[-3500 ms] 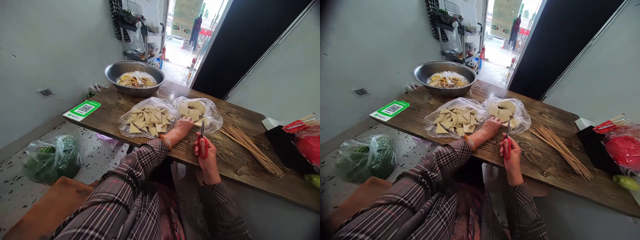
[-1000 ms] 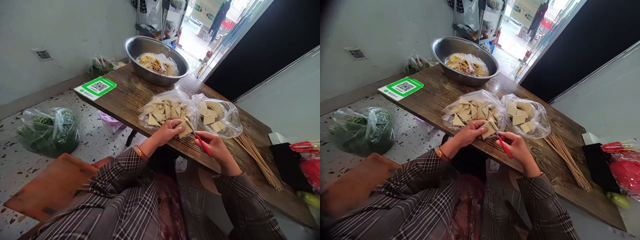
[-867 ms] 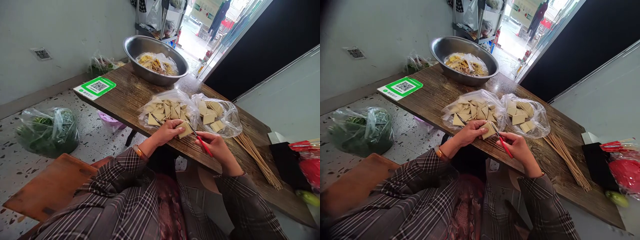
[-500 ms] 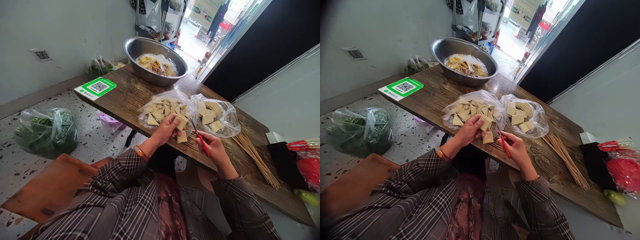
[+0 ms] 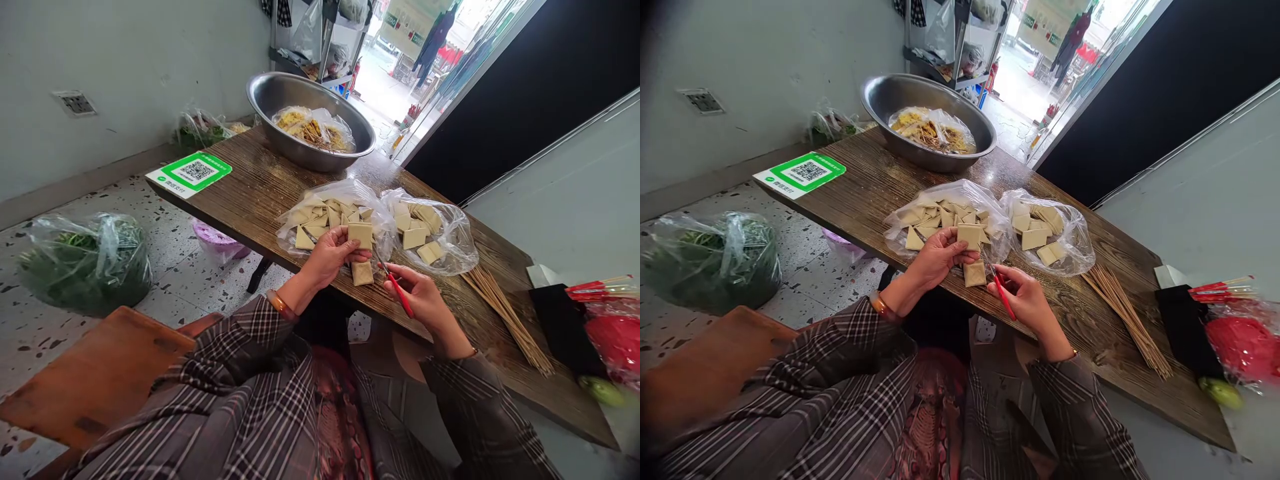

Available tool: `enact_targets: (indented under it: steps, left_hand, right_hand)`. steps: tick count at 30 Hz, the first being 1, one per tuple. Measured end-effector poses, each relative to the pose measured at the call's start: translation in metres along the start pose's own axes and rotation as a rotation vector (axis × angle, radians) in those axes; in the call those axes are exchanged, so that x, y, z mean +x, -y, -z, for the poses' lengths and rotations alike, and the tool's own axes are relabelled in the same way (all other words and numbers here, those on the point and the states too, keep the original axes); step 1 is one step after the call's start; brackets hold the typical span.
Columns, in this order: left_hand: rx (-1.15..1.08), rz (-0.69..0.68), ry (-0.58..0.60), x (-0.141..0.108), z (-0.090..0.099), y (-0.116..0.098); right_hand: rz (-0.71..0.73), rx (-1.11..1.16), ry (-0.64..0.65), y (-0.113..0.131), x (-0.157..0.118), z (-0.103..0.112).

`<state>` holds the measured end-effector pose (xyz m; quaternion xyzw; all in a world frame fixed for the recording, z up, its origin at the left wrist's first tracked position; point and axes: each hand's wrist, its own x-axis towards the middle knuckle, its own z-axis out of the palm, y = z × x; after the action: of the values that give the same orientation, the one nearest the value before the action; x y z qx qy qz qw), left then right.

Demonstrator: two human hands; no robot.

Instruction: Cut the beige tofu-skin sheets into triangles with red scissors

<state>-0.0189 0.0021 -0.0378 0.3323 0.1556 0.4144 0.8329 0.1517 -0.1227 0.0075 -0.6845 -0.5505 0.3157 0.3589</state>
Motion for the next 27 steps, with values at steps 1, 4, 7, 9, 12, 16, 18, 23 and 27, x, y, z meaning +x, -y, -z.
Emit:
enact_targets:
  steps: [1, 4, 7, 9, 12, 16, 18, 23, 27]
  left_hand:
    - [0.004, 0.001, -0.004, 0.000, 0.000, 0.000]
    - [0.003, -0.014, -0.020, 0.000, -0.001, 0.001]
    - [0.004, -0.021, -0.031, -0.001, -0.001, 0.001]
    - [0.013, -0.020, -0.036, -0.001, -0.002, 0.001]
    - [0.017, -0.024, -0.036, -0.002, -0.002, 0.001]
    - [0.027, -0.020, -0.033, -0.002, -0.002, 0.000]
    - [0.034, -0.021, -0.039, -0.002, -0.002, 0.000]
    - [0.041, -0.027, -0.034, -0.002, -0.002, 0.000]
    - [0.048, -0.024, -0.047, -0.003, -0.004, -0.001]
  right_hand:
    - [0.001, -0.003, 0.005, 0.001, 0.001, -0.001]
    - [-0.009, 0.005, 0.035, 0.005, 0.003, -0.003]
    - [-0.045, 0.045, 0.070, 0.009, 0.005, -0.005]
    - [-0.075, 0.077, 0.081, 0.011, 0.005, -0.006]
    - [-0.129, 0.124, 0.093, 0.014, 0.005, -0.007]
    - [-0.185, 0.169, 0.136, 0.017, 0.003, -0.003]
    - [-0.181, 0.161, 0.145, 0.018, 0.002, -0.001]
    - [-0.187, 0.138, 0.142, 0.019, 0.002, 0.001]
    - [-0.195, 0.141, 0.137, 0.020, 0.003, -0.002]
